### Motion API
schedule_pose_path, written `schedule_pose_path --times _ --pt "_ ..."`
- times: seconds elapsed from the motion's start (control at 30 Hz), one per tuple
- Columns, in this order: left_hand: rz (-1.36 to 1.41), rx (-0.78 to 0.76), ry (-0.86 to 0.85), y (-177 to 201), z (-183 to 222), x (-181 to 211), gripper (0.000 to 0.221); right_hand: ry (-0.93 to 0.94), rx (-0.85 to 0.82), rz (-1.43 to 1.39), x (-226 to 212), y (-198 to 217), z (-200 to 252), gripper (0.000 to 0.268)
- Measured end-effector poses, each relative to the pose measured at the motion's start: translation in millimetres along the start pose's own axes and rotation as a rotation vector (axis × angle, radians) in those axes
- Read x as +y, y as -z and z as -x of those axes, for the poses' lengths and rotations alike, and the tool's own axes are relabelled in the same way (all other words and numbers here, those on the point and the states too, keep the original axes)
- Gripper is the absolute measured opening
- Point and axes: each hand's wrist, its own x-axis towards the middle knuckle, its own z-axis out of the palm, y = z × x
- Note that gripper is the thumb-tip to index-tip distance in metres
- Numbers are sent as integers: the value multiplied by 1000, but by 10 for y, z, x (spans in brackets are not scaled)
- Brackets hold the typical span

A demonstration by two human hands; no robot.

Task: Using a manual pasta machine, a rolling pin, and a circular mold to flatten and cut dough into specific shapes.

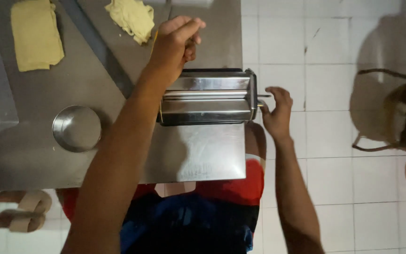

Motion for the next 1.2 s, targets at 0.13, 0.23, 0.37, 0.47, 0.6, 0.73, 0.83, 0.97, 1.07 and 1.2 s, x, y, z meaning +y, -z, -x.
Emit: schedule_pose_path --times 0.13,0.23,0.37,0.47,0.6,0.73,0.83,0.97,1.07,1.2 --pt "99 125 -333 53 3 -222 15 -328 216 -82 -733 159 389 20" --pt "110 220 -530 -19 643 -44 19 -534 218 -383 -1442 179 564 13" --pt "-133 389 -457 41 1761 -241 34 -689 151 -669 -2302 -127 598 9" --pt "151 395 -269 169 2114 -988 13 -1026 178 -1162 -2482 -433 322 27" --pt "167 419 -105 348 2466 -1462 15 -1060 192 -1093 -2055 -902 168 34" --pt "212 451 -44 445 2615 -1715 9 -1106 219 -1019 -1816 -1120 55 30" --pt "243 472 -21 498 2660 -1726 7 -1136 224 -962 -1750 -1159 43 28" --pt "288 437 38 454 2593 -1631 9 -1107 234 -1130 -1811 -1060 77 14" --pt "369 363 83 348 2460 -1557 14 -957 408 -1321 -2261 -884 237 9" --pt "416 147 210 105 2333 -1389 34 -866 461 -1394 -2614 -703 442 3"
